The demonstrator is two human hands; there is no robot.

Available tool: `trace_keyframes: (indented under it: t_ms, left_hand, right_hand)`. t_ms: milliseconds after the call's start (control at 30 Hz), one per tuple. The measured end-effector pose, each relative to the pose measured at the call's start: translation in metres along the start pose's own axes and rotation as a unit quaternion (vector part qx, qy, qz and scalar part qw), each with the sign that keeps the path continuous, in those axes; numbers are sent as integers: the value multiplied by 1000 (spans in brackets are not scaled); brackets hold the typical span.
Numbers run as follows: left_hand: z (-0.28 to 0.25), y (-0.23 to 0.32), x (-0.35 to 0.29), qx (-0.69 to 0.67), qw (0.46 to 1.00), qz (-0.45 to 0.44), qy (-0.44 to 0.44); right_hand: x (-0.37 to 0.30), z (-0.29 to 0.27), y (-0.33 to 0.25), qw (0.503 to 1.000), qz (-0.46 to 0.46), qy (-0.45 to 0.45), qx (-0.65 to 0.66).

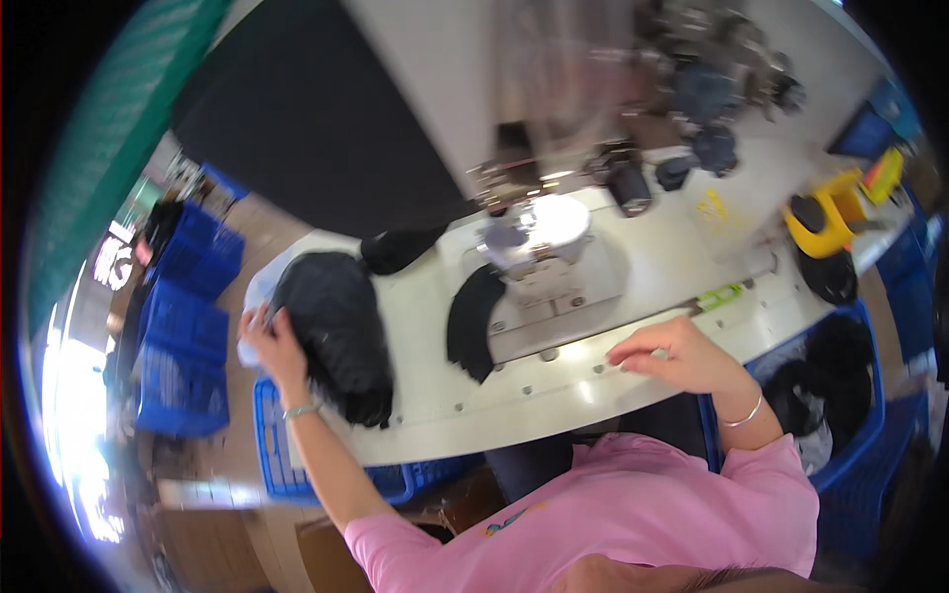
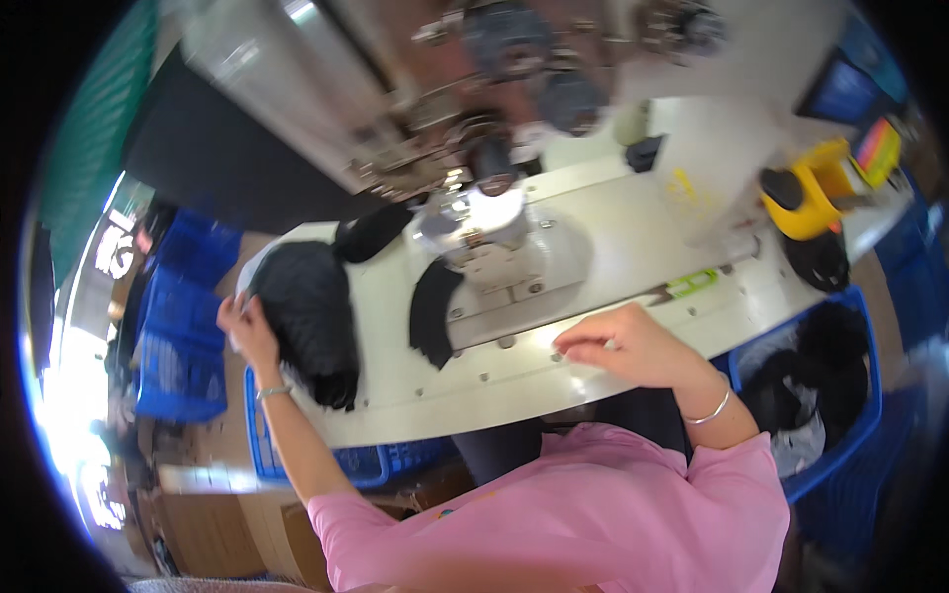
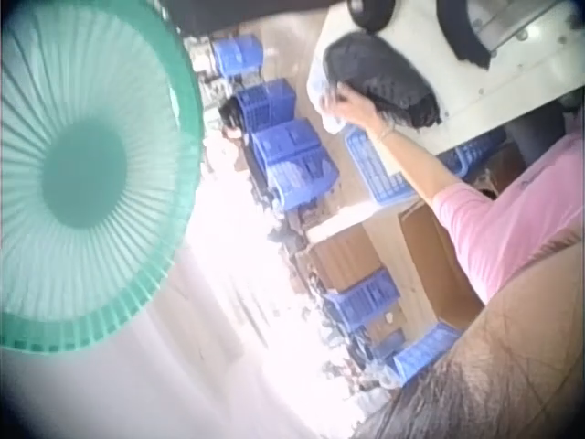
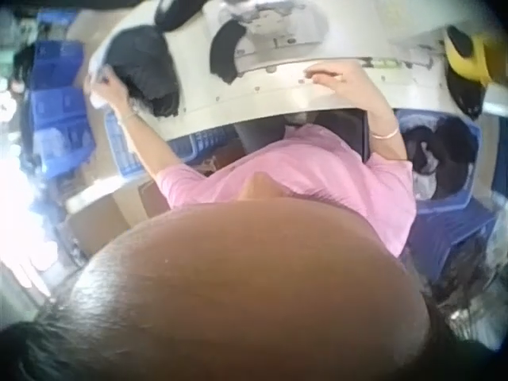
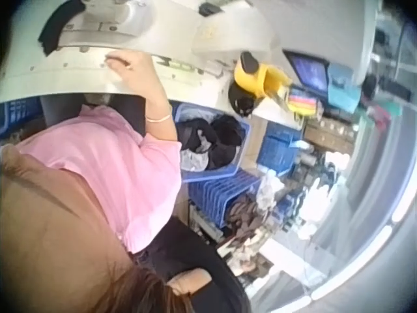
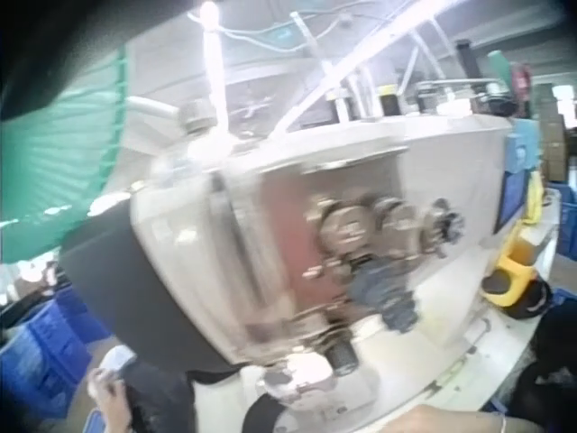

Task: Using a sewing machine to stitch together black leather or synthetic shoe upper components in a factory setting.

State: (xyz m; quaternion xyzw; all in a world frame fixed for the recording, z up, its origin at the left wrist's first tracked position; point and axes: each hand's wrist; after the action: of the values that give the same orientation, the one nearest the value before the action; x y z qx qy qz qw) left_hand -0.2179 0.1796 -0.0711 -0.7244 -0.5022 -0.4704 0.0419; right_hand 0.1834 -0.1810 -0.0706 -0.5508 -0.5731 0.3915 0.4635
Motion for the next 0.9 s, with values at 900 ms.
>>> trace_keyframes:
  t_ms: [900]
  left_hand:
    - [25,178,-60,-104,929,197,-295]
  right_hand:
    - [-197,-215,-9,593,291,533,-529]
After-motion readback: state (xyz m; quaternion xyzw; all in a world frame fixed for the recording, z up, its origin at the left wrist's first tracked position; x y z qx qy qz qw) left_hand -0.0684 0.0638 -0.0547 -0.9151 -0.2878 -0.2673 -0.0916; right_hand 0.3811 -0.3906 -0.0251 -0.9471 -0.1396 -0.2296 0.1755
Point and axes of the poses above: each hand's wrist, its own x-axis towards the middle knuckle, its own z-axis out of the palm, y = z × x, and after that the axes turned 7 degrees about x, right-handed
